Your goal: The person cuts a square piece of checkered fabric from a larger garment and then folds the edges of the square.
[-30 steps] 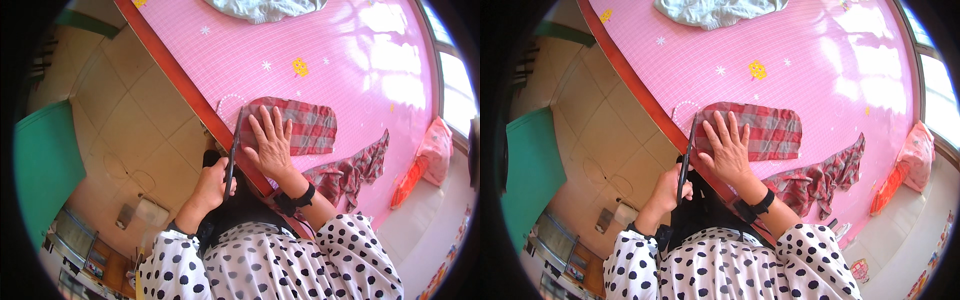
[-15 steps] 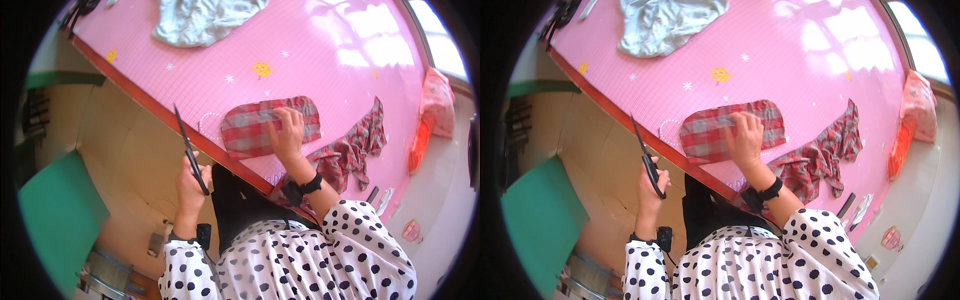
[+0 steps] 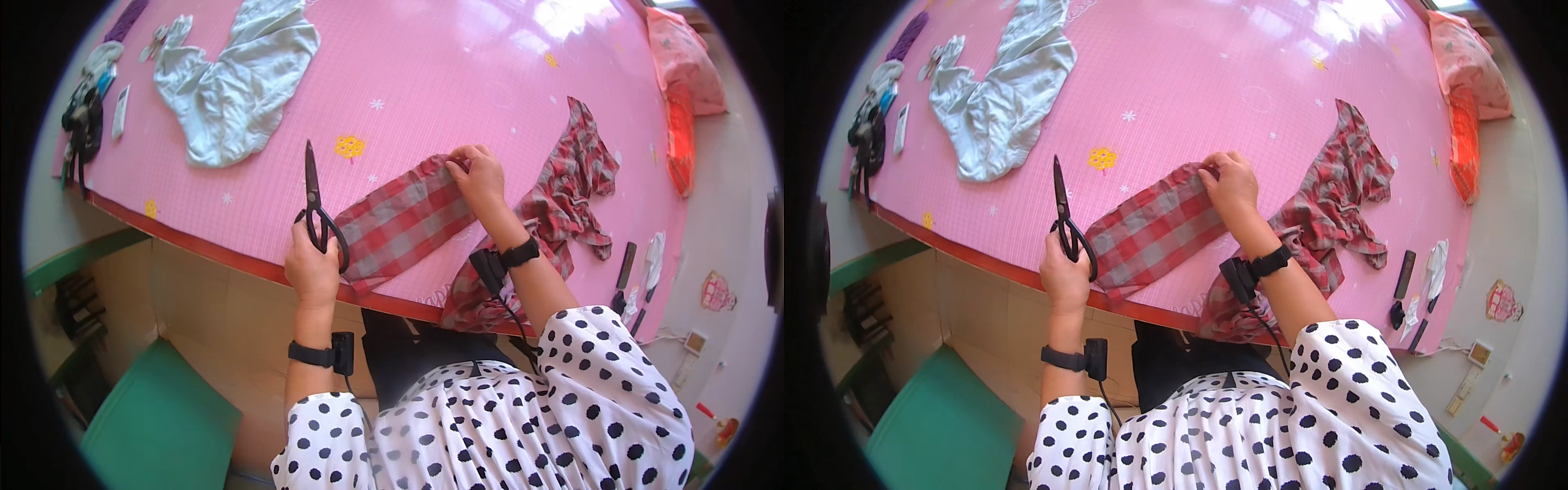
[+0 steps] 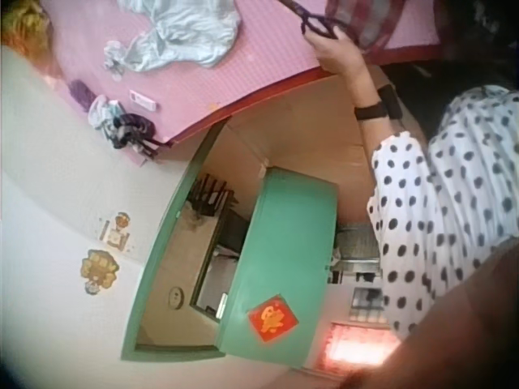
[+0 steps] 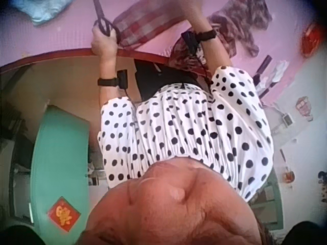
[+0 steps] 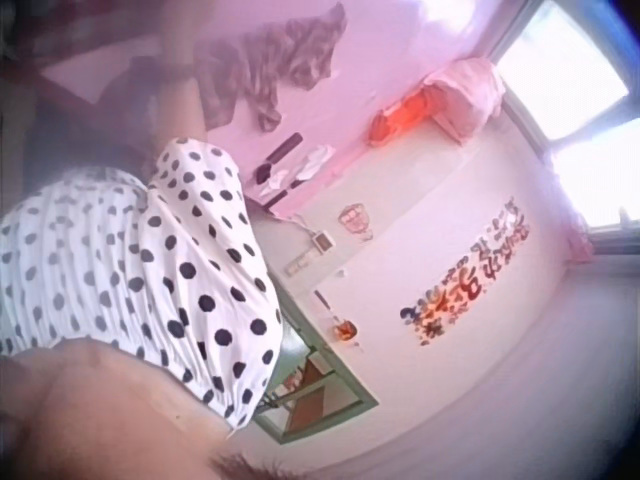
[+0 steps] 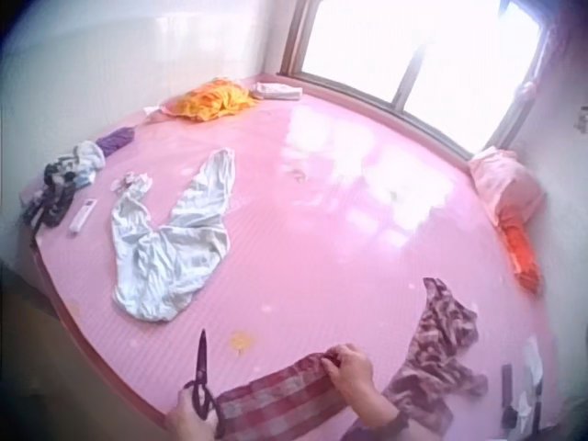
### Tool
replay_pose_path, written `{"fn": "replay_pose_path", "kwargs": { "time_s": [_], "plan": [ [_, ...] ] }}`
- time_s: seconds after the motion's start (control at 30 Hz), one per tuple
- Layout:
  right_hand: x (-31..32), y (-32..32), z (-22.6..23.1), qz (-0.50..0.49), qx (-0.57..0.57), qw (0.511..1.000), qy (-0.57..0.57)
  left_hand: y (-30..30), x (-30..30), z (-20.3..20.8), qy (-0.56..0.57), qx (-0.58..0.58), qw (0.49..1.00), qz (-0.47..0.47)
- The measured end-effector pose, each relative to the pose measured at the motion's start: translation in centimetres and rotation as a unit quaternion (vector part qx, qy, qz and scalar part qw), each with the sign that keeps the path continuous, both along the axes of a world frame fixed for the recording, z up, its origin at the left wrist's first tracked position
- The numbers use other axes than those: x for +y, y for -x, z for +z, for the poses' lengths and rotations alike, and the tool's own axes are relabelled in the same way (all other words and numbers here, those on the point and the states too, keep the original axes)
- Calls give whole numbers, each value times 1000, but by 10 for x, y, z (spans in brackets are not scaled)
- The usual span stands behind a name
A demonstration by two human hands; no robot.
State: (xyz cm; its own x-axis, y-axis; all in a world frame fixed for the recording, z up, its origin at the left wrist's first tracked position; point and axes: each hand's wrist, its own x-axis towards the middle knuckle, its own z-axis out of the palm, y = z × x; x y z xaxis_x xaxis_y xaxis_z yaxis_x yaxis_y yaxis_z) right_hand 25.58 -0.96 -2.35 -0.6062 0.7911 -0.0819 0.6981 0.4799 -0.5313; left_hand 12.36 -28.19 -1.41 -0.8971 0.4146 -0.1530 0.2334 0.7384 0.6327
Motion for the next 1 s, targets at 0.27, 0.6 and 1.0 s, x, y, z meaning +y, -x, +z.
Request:
{"fn": "replay_pose_path", "kwargs": {
  "time_s": [0.27, 0.6, 1.0],
  "plan": [
    [52, -12, 4, 54, 87, 993, 61, 3, 32, 2, -110, 10, 994, 22],
    [95, 32, 52, 91, 201, 975, 40, 34, 66, 79, -280, -68, 957, 33],
    [59, -27, 12, -102, 173, 965, 169, -34, 37, 44, -205, -296, 923, -140]
  ]
}}
